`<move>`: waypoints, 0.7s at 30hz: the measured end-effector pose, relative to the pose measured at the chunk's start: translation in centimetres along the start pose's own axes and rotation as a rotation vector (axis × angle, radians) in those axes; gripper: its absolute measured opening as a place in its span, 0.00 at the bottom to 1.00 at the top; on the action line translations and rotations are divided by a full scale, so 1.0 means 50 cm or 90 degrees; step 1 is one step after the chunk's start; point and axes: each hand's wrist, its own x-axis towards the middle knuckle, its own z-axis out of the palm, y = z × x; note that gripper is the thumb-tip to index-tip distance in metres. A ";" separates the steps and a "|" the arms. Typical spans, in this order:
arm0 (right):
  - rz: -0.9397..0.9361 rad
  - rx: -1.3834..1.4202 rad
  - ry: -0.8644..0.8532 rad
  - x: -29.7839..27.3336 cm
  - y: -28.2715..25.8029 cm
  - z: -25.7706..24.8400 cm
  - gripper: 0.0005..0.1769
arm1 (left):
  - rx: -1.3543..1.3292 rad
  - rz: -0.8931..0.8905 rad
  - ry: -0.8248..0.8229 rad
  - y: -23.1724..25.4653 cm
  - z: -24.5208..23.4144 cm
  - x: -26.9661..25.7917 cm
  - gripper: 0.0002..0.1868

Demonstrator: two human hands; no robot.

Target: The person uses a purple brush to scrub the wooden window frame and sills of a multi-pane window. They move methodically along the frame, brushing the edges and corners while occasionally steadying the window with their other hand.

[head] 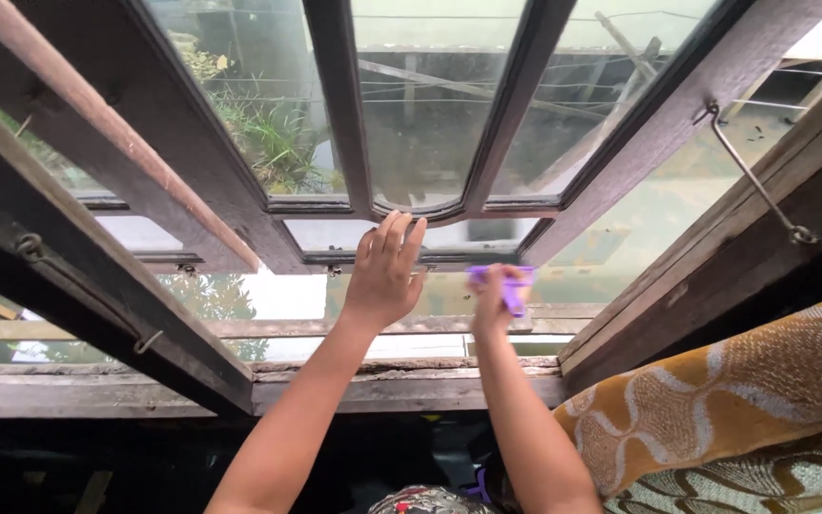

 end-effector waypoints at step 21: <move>-0.161 0.215 0.221 -0.013 -0.210 0.087 0.15 | -0.049 -0.111 0.155 -0.119 -0.087 -0.020 0.47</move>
